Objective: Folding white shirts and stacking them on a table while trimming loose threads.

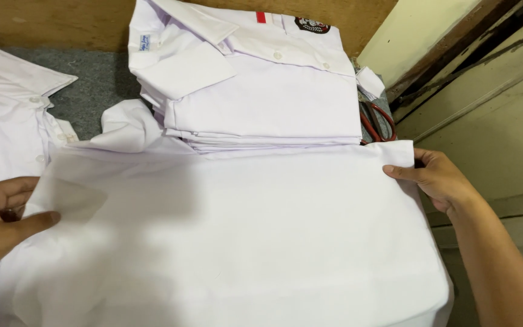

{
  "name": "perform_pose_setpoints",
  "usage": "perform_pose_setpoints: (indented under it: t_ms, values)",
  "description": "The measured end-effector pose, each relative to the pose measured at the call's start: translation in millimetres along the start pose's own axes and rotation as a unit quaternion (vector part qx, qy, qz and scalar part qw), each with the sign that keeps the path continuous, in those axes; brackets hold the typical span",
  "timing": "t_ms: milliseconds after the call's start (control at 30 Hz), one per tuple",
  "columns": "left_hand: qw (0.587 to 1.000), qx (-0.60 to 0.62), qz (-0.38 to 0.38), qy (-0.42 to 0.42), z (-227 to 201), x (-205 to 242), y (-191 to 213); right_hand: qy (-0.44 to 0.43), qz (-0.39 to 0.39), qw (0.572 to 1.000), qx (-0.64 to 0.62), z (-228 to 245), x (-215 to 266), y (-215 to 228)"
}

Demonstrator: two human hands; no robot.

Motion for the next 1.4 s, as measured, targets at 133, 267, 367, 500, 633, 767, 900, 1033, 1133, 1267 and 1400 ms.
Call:
perform_pose_setpoints:
  t_ms: [133,267,367,500,633,767,900,1033,1133,1267,1400]
  values:
    - [0.999,-0.005,0.031,-0.026,9,-3,1,0.051,0.021,0.998,-0.009,-2,2,5]
    - [1.000,-0.011,-0.003,0.020,-15,5,-6,0.039,0.066,0.997,-0.025,-5,6,5]
    - [1.000,0.013,0.003,-0.001,-9,-1,-5,0.033,0.060,0.997,-0.037,-10,1,7]
    - [1.000,-0.007,-0.005,-0.029,-7,6,-1,0.052,0.056,0.994,-0.073,-24,-15,14]
    - [0.999,0.046,-0.008,-0.026,43,-5,10,0.109,0.069,0.985,-0.114,-77,-69,49]
    - [0.969,-0.085,-0.030,-0.230,58,5,20,0.283,0.119,0.951,-0.034,-95,-68,66]
    - [0.936,-0.160,0.050,-0.311,52,6,24,0.318,0.032,0.947,0.038,-93,-36,60]
    - [0.979,-0.048,0.165,-0.106,39,-28,20,0.337,-0.010,0.935,0.111,-86,-17,60]
    - [0.988,-0.145,0.020,-0.049,-87,29,-20,0.291,0.052,0.946,0.131,-80,4,57]
    - [0.989,-0.061,-0.023,0.131,-124,47,-36,0.370,0.006,0.902,0.223,-87,16,58]
    - [0.996,0.020,-0.014,-0.090,-85,41,-28,0.434,-0.060,0.868,0.234,-94,33,57]
Point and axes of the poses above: each hand's wrist, its own x-axis away from the middle knuckle, its own y-axis out of the back of the hand, z = x × y, the point moved 5 cm from there along -x, towards the middle knuckle, and after that the axes turned 3 degrees about -y, right-handed, at the moved point
